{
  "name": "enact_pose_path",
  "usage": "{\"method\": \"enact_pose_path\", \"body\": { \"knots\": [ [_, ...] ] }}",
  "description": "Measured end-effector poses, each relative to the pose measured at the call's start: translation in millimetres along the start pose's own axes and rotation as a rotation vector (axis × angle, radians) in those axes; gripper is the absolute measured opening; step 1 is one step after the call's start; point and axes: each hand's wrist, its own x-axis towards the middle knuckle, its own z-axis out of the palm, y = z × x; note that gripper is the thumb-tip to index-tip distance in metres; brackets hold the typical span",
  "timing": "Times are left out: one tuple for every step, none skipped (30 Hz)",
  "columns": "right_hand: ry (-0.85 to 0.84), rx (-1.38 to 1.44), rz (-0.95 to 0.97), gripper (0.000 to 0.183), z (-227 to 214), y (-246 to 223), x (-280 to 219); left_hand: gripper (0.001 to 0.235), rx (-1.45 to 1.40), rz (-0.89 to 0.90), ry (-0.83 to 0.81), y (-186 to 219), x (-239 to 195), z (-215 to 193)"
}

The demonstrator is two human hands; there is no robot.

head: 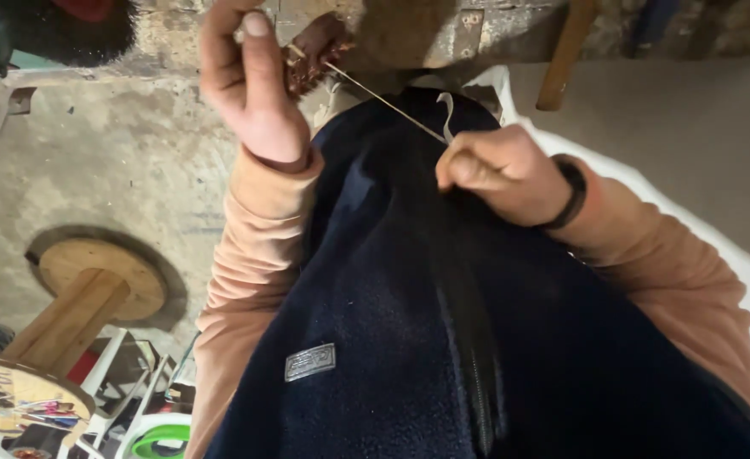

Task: Repairing and winding a copper wire motor coil by hand using tools in a workshop.

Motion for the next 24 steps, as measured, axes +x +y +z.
{"method": "enact_pose_path", "body": {
  "knots": [
    [-0.008,-0.003,-0.004,0.027,-0.9,-4.3,4.6,0.019,0.002,0.005,0.008,1.5,-0.2,4.4],
    [-0.091,-0.029,-0.095,0.030,-1.8,-8.7,9.2,0.017,-0.130,-0.058,0.057,3.0,-0.4,8.8],
    [-0.169,-0.055,-0.183,0.034,-1.8,-13.1,12.5,0.016,-0.267,-0.125,0.097,4.1,-0.6,13.9],
    [-0.171,-0.056,-0.185,0.034,-3.3,0.5,17.5,0.016,-0.268,-0.122,0.099,16.0,1.1,19.4],
    [-0.125,-0.024,-0.132,0.036,-4.4,13.9,21.2,0.017,-0.425,-0.219,0.074,28.0,1.6,25.0],
    [-0.078,0.009,-0.080,0.038,-5.3,27.2,25.0,0.021,-0.581,-0.316,0.049,40.2,2.2,30.4],
    [-0.085,0.005,-0.084,0.038,-4.2,37.1,28.2,0.021,-0.581,-0.308,0.054,39.3,-0.3,31.4],
    [-0.121,0.067,-0.048,0.038,-3.2,47.1,31.7,0.022,-0.691,-0.337,0.029,38.5,-2.6,32.2],
    [-0.154,0.129,-0.006,0.038,-2.2,56.8,32.5,0.022,-0.805,-0.370,0.004,37.3,-6.4,34.2],
    [-0.159,0.125,-0.003,0.038,-5.1,56.8,29.9,0.022,-0.808,-0.368,0.009,31.6,-9.9,29.6],
    [-0.193,0.063,-0.029,0.038,-7.6,56.9,27.4,0.023,-0.786,-0.368,-0.055,25.7,-12.5,25.1],
    [-0.227,0.001,-0.054,0.039,-10.0,57.2,25.1,0.025,-0.762,-0.366,-0.119,19.6,-15.1,20.6],
    [-0.232,0.001,-0.051,0.039,-15.2,53.5,22.8,0.025,-0.762,-0.367,-0.113,18.5,-17.5,19.1],
    [-0.239,0.009,-0.140,0.040,-20.2,49.9,20.6,0.026,-0.745,-0.366,-0.150,17.5,-20.0,17.4],
    [-0.244,0.016,-0.232,0.041,-25.1,46.1,19.5,0.027,-0.726,-0.362,-0.189,16.7,-21.3,15.6],
    [-0.248,0.016,-0.232,0.041,-26.6,54.7,13.9,0.027,-0.725,-0.361,-0.185,20.9,-22.6,17.1],
    [-0.218,0.107,-0.129,0.043,-28.8,63.0,7.7,0.035,-0.747,-0.428,-0.172,24.8,-23.8,19.3],
    [-0.187,0.197,-0.025,0.045,-31.2,71.2,1.4,0.045,-0.766,-0.495,-0.158,28.8,-25.1,21.9],
    [-0.186,0.194,-0.024,0.045,-34.2,72.7,-1.3,0.045,-0.769,-0.494,-0.159,27.1,-27.2,20.7],
    [-0.155,0.219,-0.009,0.045,-37.2,74.2,-4.1,0.044,-0.821,-0.475,-0.223,25.3,-29.4,19.7],
    [-0.127,0.245,0.008,0.044,-39.8,75.8,-7.2,0.044,-0.873,-0.457,-0.284,24.0,-32.6,18.1],
    [-0.129,0.244,0.010,0.044,-47.3,90.2,-10.1,0.044,-0.874,-0.457,-0.282,23.1,-35.0,16.5],
    [-0.055,0.379,0.033,0.038,-54.4,104.7,-13.7,0.044,-0.893,-0.470,-0.336,22.1,-37.4,14.9],
    [0.020,0.513,0.055,0.033,-61.6,119.2,-17.4,0.043,-0.911,-0.480,-0.391,21.0,-40.0,13.4]
  ]
}}
